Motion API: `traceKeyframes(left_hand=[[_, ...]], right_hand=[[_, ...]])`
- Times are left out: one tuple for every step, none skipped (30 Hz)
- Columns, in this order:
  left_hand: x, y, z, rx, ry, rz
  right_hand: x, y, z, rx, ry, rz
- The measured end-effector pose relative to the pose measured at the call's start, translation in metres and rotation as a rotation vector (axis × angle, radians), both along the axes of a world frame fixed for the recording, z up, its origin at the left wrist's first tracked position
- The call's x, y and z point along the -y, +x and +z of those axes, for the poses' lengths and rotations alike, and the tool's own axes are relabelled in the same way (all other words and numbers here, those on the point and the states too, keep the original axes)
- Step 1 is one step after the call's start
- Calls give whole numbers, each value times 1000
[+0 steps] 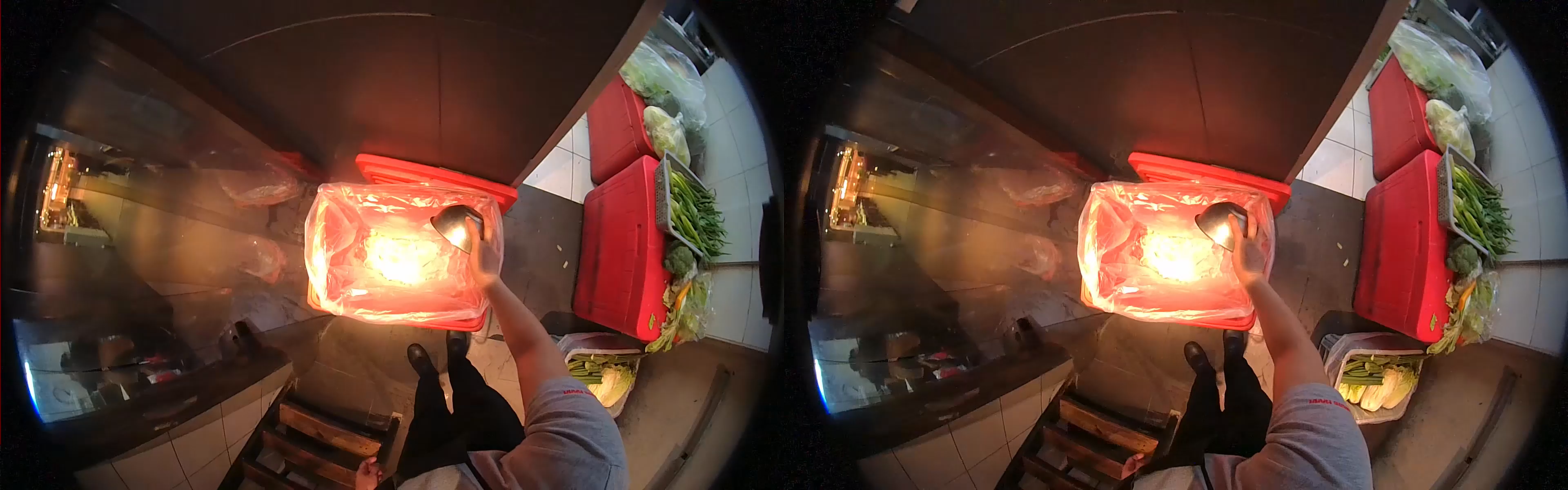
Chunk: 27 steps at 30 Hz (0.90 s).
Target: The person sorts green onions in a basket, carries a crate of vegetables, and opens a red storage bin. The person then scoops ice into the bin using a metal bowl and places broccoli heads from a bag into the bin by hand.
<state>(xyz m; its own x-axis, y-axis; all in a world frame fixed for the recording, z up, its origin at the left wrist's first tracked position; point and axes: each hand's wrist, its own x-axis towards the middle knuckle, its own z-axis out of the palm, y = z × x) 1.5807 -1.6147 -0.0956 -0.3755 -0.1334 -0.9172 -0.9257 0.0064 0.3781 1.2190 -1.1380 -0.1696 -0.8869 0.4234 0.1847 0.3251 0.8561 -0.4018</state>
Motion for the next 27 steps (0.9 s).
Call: traceKeyframes(left_hand=[[-3,-10,3,-6,0,-17],[-6,-19,5,-17,5,-38],[-7,-30,6,-28,11,-58],[-8,-39,8,-47,25,-91],[-8,-45,6,-85,58,-131],[-7,-52,2,-182,128,-223],[2,-54,-13,-166,123,-262],[2,-63,-14,-157,104,-329],[1,-73,-15,-150,87,-405],[4,-82,-20,-167,83,-506],[8,-93,-29,-184,84,-621],[10,-109,-35,-204,91,-754],[5,-128,-35,-233,64,-893],[-3,-146,-33,-267,41,-1039],[-13,-158,-30,-307,21,-1186],[-21,-173,-32,-410,22,-1296],[-24,-185,-49,-482,98,-1241],[-36,-200,-50,-445,127,-1266],[-56,-212,-50,-407,146,-1285],[-80,-218,-42,-431,172,-1307],[-108,-220,-33,-451,196,-1327],[-134,-219,-33,-516,324,-1325],[-164,-213,-30,-566,454,-1318],[-196,-206,-21,-539,450,-1399],[-228,-188,1,-517,439,-1471],[-258,-164,29,-530,512,-1552],[-285,-128,58,-545,579,-1619]], right_hand=[[-5,1,4,-58,-85,-15],[-9,4,8,-119,-169,-30],[-15,10,12,-180,-253,-44],[-20,20,9,-211,-330,-104],[-24,32,12,-288,-425,-147],[-28,45,16,-370,-516,-192],[-31,62,21,-457,-603,-242],[-40,88,5,-488,-705,-287],[-40,115,19,-457,-995,-319],[-40,147,38,-438,-1280,-349],[-38,179,63,-445,-1459,-392],[-37,210,89,-456,-1632,-451],[-31,242,116,-493,-1701,-534],[-23,278,136,-544,-1772,-620],[-13,316,145,-623,-1746,-790],[-5,356,153,-750,-1764,-877],[3,397,165,-880,-1779,-950],[11,441,183,-971,-1713,-1049],[18,483,203,-1055,-1651,-1141],[27,526,224,-1138,-1591,-1233],[37,568,246,-1237,-1513,-1287],[51,613,264,-1332,-1430,-1345],[63,663,263,-1530,-1337,-1270],[85,701,294,-1570,-1250,-1349],[108,728,328,-1790,-1134,-1425],[131,784,314,-1913,-1093,-1210],[149,847,288,-2081,-948,-1051]])
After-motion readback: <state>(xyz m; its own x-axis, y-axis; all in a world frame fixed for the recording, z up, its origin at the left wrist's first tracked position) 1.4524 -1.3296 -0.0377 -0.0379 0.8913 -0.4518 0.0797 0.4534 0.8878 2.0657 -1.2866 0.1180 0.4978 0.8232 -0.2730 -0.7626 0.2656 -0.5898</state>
